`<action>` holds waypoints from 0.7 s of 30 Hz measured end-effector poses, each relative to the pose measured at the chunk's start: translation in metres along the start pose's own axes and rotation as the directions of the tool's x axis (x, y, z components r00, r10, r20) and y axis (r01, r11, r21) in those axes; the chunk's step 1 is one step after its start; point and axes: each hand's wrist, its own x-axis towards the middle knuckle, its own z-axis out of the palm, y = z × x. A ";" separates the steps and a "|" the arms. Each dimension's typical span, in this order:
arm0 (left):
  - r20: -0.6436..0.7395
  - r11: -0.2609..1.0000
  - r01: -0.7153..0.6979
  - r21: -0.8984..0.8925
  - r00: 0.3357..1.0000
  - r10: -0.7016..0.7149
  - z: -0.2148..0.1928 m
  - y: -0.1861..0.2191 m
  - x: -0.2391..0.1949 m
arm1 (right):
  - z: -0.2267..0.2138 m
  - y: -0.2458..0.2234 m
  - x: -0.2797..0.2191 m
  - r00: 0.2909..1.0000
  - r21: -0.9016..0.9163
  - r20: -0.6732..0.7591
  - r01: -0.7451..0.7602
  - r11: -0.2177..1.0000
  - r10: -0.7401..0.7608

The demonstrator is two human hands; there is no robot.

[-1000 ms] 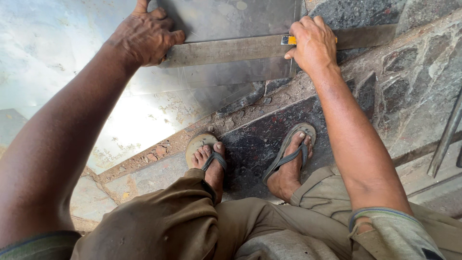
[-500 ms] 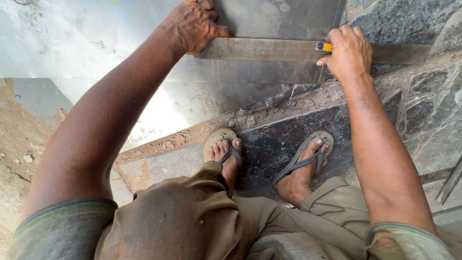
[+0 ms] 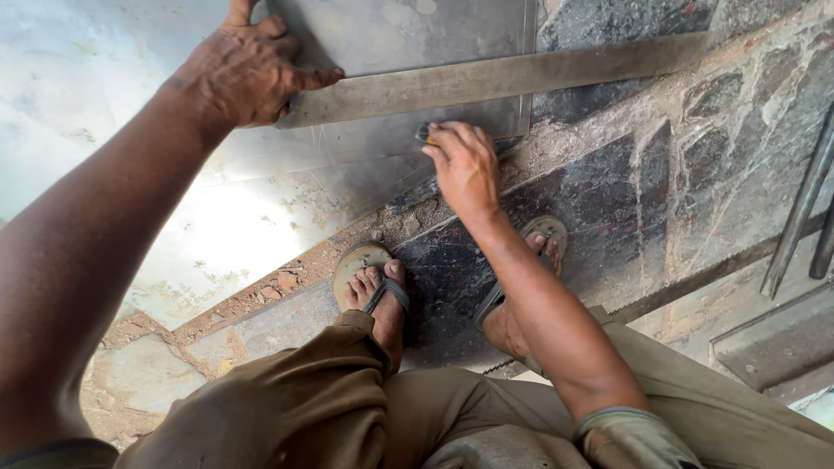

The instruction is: The person uses a try square and a scribe to mark straight lines on a large metal sheet placed on a stone floor. They repeatedly reposition the square and draw lines across the sheet, then switch to a hand saw to continue marking along the saw's edge. The person remains kneeling throughout the task.

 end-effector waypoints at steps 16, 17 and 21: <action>-0.032 0.998 0.058 0.014 0.998 -0.058 0.002 0.007 -0.002 | -0.003 -0.032 0.030 0.998 -0.101 0.041 -0.035 0.994 0.039; -0.028 0.998 0.057 0.033 0.998 -0.056 0.001 0.006 -0.003 | -0.003 -0.032 0.034 0.998 -0.111 0.048 -0.026 0.993 0.032; 0.050 0.998 0.055 -0.010 0.997 -0.054 -0.002 0.007 -0.002 | -0.006 -0.035 0.041 0.950 -0.258 0.288 -0.047 0.965 0.123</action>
